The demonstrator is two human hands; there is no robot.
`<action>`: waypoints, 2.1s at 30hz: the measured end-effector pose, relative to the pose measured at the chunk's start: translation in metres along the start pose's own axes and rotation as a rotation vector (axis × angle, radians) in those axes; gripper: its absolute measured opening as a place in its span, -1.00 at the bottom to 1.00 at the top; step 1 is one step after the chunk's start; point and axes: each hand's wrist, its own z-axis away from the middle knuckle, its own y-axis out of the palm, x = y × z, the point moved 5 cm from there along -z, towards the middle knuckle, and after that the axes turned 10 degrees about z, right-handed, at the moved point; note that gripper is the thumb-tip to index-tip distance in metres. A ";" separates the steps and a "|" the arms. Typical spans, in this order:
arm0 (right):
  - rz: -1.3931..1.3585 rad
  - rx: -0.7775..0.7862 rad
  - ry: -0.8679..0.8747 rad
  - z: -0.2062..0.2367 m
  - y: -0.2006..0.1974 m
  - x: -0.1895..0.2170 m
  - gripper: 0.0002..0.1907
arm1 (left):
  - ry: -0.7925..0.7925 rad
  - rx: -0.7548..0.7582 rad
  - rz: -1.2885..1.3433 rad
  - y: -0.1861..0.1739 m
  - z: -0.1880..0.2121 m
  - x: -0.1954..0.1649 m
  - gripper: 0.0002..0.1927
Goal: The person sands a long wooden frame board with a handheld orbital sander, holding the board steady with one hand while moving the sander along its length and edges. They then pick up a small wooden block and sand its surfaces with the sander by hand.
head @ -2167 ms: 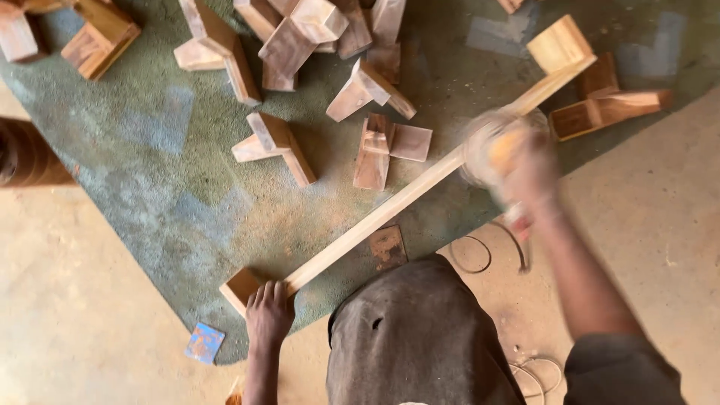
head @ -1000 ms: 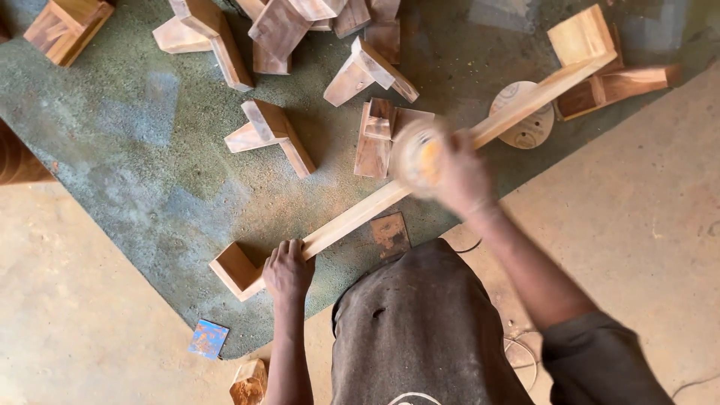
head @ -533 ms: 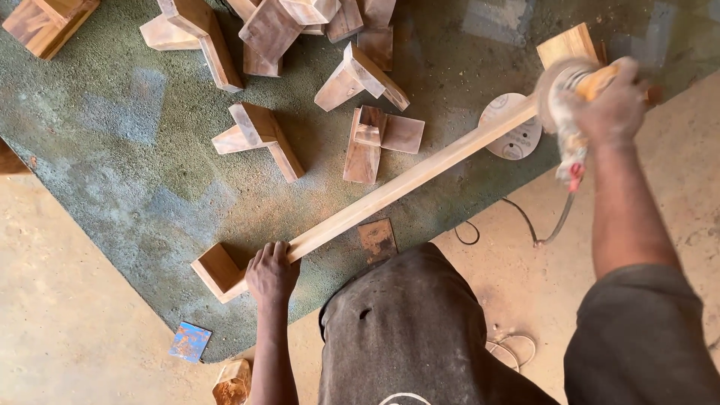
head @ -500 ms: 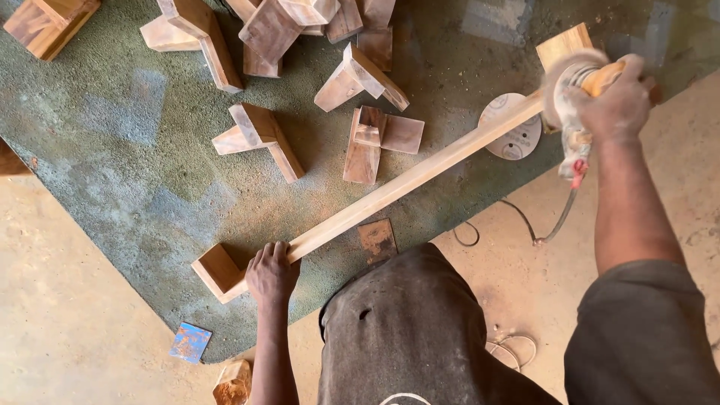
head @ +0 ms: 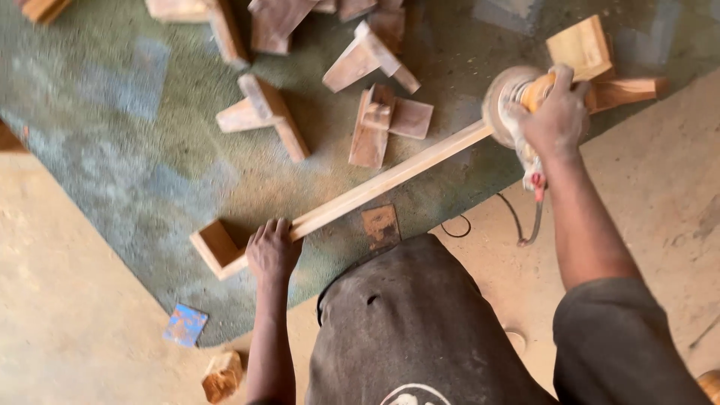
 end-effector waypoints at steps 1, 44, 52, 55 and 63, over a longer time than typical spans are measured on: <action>-0.024 0.016 -0.009 0.011 -0.001 0.009 -0.03 | -0.018 0.015 -0.007 0.000 -0.001 0.001 -0.82; -0.059 0.133 0.084 -0.162 0.016 -0.148 0.00 | 0.077 0.026 -0.146 0.009 -0.025 0.020 -0.79; -0.063 0.085 -0.046 -0.185 0.013 -0.149 0.00 | 0.043 -0.117 -0.073 -0.016 -0.013 -0.002 -0.74; -0.033 0.042 -0.034 -0.158 0.015 -0.160 0.02 | -0.002 -0.065 -0.068 -0.022 -0.015 -0.007 -0.75; 0.027 0.107 0.094 -0.115 0.027 -0.141 0.07 | 0.101 -0.111 -0.066 -0.023 -0.034 -0.001 -0.71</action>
